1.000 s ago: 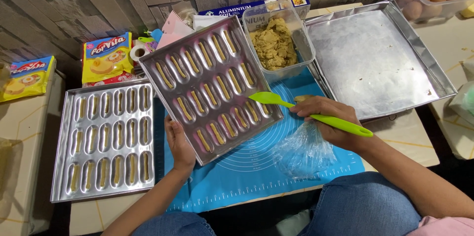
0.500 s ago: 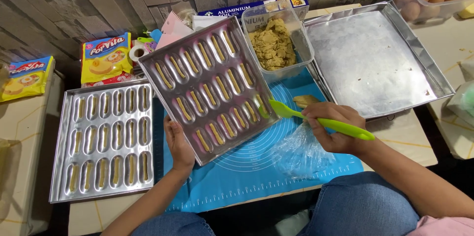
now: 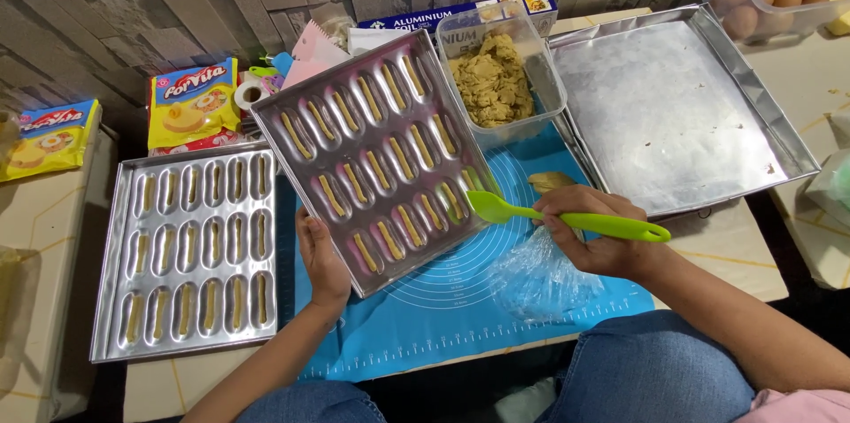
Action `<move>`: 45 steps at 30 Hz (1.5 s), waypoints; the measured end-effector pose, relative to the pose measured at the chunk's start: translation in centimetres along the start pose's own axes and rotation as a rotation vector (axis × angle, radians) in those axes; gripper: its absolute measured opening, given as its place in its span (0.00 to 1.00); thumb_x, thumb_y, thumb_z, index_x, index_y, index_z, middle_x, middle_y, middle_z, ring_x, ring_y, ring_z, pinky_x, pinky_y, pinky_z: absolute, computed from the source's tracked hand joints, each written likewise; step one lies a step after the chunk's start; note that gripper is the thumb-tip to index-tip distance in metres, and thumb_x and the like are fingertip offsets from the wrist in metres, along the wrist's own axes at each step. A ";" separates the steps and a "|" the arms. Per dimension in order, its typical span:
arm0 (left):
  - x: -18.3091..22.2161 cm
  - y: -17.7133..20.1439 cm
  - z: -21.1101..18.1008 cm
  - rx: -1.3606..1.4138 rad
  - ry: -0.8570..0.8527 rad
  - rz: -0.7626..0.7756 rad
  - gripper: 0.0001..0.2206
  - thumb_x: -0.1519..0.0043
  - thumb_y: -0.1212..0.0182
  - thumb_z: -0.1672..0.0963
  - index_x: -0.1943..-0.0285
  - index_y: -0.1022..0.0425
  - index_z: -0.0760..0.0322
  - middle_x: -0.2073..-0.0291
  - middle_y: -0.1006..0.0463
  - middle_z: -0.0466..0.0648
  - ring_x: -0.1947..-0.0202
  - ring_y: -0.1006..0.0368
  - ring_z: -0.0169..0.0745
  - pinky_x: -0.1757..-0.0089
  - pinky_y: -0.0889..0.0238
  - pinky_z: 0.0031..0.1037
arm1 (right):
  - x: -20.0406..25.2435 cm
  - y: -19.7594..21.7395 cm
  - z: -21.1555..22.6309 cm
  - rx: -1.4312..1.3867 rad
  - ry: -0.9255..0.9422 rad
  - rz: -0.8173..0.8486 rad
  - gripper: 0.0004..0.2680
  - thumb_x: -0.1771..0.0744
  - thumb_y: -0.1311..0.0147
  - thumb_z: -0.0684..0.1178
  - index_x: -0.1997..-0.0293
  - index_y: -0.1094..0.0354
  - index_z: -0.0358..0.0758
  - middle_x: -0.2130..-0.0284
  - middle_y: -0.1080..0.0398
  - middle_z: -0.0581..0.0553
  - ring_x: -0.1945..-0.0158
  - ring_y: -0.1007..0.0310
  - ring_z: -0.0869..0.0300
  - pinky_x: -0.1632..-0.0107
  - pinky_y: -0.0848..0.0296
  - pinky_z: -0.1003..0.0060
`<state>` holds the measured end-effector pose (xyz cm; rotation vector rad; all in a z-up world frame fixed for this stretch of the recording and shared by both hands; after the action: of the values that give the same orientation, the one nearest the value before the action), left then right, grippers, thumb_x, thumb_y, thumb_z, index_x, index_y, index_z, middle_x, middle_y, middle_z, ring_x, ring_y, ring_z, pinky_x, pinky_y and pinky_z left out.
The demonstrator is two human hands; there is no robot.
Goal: Greasing baking trays with a spatula and cloth, then placing small portions of dough onto the prepared tray.
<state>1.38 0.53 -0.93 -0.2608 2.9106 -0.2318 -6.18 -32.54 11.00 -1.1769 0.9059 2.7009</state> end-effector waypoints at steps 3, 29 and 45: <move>-0.2 0.4 1.0 -0.002 -0.003 0.001 0.20 0.25 0.66 0.46 0.38 0.34 0.60 0.57 0.27 0.50 0.54 0.28 0.35 0.45 0.34 0.34 | 0.1 0.0 -0.3 0.014 -0.020 -0.004 0.01 0.35 0.42 0.36 0.65 0.27 0.33 0.69 0.21 0.38 0.68 0.18 0.47 0.62 0.20 0.57; -2.5 2.3 -4.6 -0.066 0.407 -0.040 0.31 0.35 0.62 0.43 0.24 0.46 0.53 0.31 0.36 0.47 0.31 0.40 0.41 0.37 0.44 0.35 | 1.7 1.6 3.4 0.086 -0.161 -0.461 0.04 0.22 0.60 0.37 0.45 0.44 0.24 0.57 0.28 0.24 0.60 0.23 0.44 0.50 0.22 0.58; 0.5 20.8 -5.7 0.277 0.474 -0.725 0.21 0.27 0.57 0.53 0.24 0.45 0.53 0.57 0.35 0.38 0.67 0.44 0.24 0.70 0.52 0.18 | 2.0 2.7 3.5 0.137 -0.173 -0.375 0.04 0.22 0.59 0.37 0.45 0.43 0.23 0.55 0.27 0.24 0.60 0.22 0.42 0.54 0.23 0.57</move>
<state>-3.67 21.45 0.87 -1.3669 3.0225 -0.9030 -10.63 -33.26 12.88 -0.9562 0.7456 2.3571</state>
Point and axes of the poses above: each hand's wrist, its own x-axis away from the middle knuckle, its own y-axis out of the back of the hand, z = x × y, the point moved 1 cm from there along -x, towards the middle knuckle
